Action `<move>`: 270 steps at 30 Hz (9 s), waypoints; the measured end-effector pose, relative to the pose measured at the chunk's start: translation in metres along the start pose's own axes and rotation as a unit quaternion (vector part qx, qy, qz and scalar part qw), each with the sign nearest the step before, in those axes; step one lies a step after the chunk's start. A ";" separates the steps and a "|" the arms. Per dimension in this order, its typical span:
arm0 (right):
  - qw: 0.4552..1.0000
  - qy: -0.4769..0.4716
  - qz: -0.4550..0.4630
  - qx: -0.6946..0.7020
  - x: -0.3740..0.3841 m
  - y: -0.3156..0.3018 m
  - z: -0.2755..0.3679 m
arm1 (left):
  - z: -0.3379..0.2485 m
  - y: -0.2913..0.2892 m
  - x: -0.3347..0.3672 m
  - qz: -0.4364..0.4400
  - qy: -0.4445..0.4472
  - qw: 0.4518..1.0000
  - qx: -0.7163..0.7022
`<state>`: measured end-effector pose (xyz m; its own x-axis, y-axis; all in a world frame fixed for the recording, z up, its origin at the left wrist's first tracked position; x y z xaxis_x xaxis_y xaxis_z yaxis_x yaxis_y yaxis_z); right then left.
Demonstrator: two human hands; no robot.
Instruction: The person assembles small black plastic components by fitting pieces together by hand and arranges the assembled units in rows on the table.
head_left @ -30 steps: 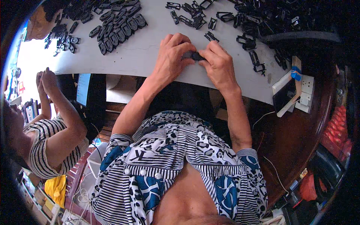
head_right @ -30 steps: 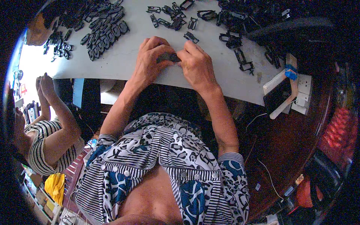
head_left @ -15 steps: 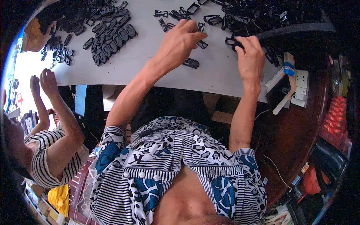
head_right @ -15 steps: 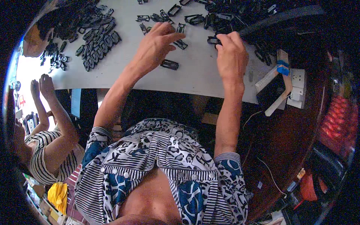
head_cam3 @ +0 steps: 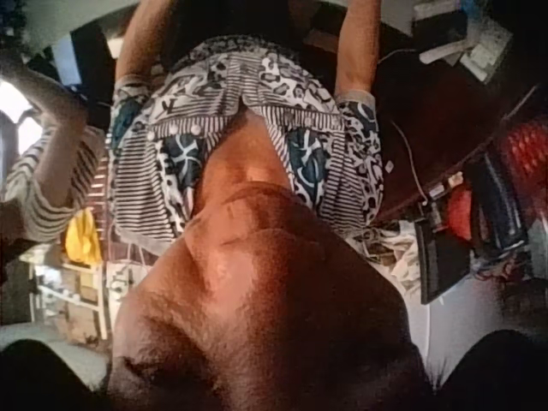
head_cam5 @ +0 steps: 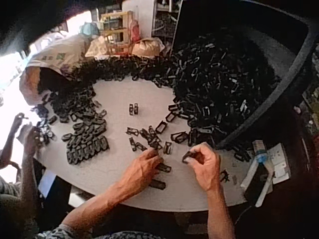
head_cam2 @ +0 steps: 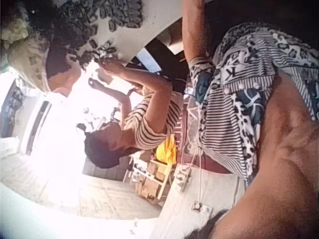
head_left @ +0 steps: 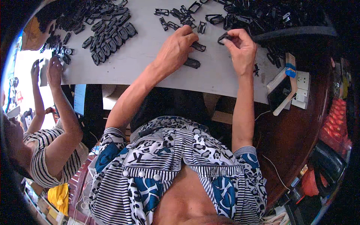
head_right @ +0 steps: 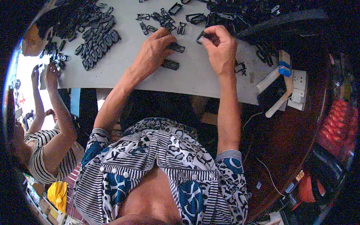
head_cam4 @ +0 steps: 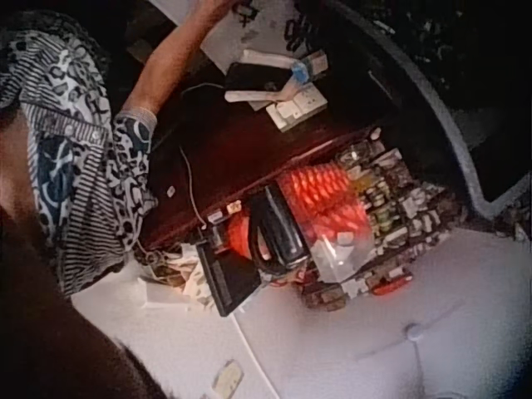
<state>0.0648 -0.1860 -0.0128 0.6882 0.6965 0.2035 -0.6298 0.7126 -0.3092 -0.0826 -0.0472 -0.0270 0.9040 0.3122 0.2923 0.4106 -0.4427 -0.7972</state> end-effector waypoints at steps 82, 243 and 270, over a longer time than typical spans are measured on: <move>0.938 -0.199 0.007 -0.283 0.001 -0.031 0.001 | -0.009 0.016 0.051 -0.043 -0.016 0.996 0.076; 0.844 -0.289 0.090 -0.443 0.076 0.034 -0.009 | 0.056 -0.047 0.006 -0.035 -0.157 0.974 0.160; 0.988 -0.075 0.055 -0.121 0.016 -0.002 -0.005 | 0.006 0.010 0.041 -0.048 0.024 0.974 0.222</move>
<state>0.0789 -0.1768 -0.0139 0.5478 0.7859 0.2868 -0.5807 0.6040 -0.5459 -0.0421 -0.0337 -0.0257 0.8731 0.2905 0.3915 0.4101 -0.0034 -0.9120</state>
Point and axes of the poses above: each hand's wrist, its own x-axis towards the middle knuckle, its own y-axis out of the palm, z = x × y, the point moved 2 cm from there along x, towards the middle knuckle, and after that the axes turned 9 degrees about x, right-handed, at the moved point
